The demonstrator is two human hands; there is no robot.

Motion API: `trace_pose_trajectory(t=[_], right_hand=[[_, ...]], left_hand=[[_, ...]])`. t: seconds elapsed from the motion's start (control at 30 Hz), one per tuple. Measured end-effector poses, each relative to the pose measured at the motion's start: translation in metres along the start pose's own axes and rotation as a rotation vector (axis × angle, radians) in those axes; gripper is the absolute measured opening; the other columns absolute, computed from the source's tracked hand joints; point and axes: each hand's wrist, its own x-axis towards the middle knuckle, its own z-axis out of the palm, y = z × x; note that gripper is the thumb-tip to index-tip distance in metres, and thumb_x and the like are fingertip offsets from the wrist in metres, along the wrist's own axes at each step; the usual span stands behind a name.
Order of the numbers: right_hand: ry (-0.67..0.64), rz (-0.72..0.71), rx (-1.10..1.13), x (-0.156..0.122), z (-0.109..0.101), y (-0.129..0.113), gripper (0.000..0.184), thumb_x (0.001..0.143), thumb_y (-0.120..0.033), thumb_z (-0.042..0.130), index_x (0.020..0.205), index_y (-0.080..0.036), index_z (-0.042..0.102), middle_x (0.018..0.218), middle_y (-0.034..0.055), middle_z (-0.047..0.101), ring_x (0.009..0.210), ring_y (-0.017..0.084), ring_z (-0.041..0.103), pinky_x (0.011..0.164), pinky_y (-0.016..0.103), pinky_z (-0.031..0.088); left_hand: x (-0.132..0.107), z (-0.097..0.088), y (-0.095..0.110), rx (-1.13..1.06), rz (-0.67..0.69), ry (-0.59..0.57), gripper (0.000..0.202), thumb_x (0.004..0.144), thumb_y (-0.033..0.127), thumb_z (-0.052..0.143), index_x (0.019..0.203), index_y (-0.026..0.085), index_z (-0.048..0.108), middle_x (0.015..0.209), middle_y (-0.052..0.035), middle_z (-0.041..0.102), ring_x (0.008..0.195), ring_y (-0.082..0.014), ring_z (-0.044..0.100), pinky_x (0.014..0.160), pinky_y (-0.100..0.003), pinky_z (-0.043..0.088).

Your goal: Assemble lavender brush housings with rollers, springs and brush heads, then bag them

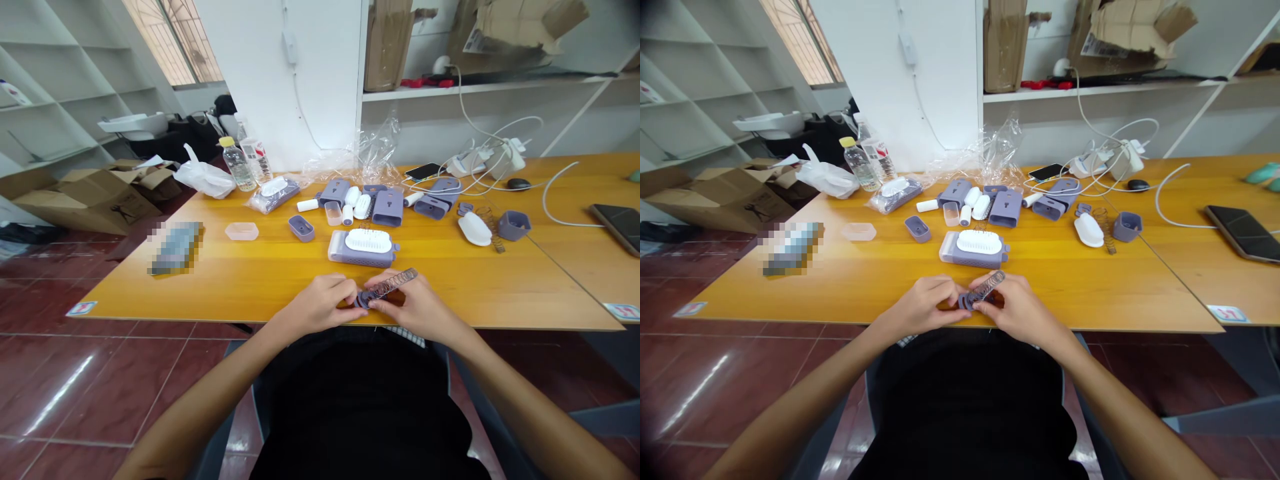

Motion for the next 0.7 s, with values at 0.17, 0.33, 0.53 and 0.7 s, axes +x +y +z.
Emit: trace_pose_trajectory(t=[0.17,0.33,0.53,0.7], right_hand=[[0.079,0.1,-0.018,-0.002,0.007,-0.001,0.012,0.089,-0.026,0.08,0.1,-0.024,0.077,0.098,0.0063,0.084,0.087,0.025,0.078,0.081,0.041,0.062],[0.149,0.179,-0.065,-0.001,0.012,-0.01,0.011,0.088,-0.03,0.08,0.095,-0.024,0.075,0.086,0.0032,0.082,0.078,0.023,0.076,0.074,0.038,0.06],[0.169,0.209,-0.093,0.0,0.013,-0.012,0.015,0.084,-0.035,0.084,0.087,-0.024,0.074,0.074,0.0009,0.077,0.064,0.02,0.07,0.064,0.035,0.056],[0.082,0.146,0.013,-0.003,0.006,-0.004,0.014,0.089,-0.032,0.08,0.1,-0.025,0.076,0.089,0.0034,0.081,0.073,0.021,0.074,0.068,0.036,0.059]], left_hand=[[-0.001,0.001,0.0,0.031,-0.001,0.022,0.035,0.101,0.035,0.072,0.078,0.022,0.049,0.073,0.0025,0.057,0.074,-0.0159,0.063,0.068,-0.027,0.046],[-0.001,0.002,0.0,0.053,0.026,0.048,0.036,0.104,0.038,0.069,0.079,0.022,0.049,0.074,0.0023,0.057,0.072,-0.015,0.06,0.068,-0.027,0.045],[-0.001,0.002,0.0,0.063,0.022,0.057,0.037,0.105,0.041,0.068,0.079,0.022,0.049,0.075,0.0015,0.059,0.072,-0.0148,0.06,0.068,-0.027,0.045],[-0.002,0.002,0.0,0.047,0.005,0.045,0.037,0.104,0.04,0.07,0.079,0.021,0.049,0.075,0.0016,0.057,0.077,-0.0164,0.064,0.07,-0.026,0.048]])
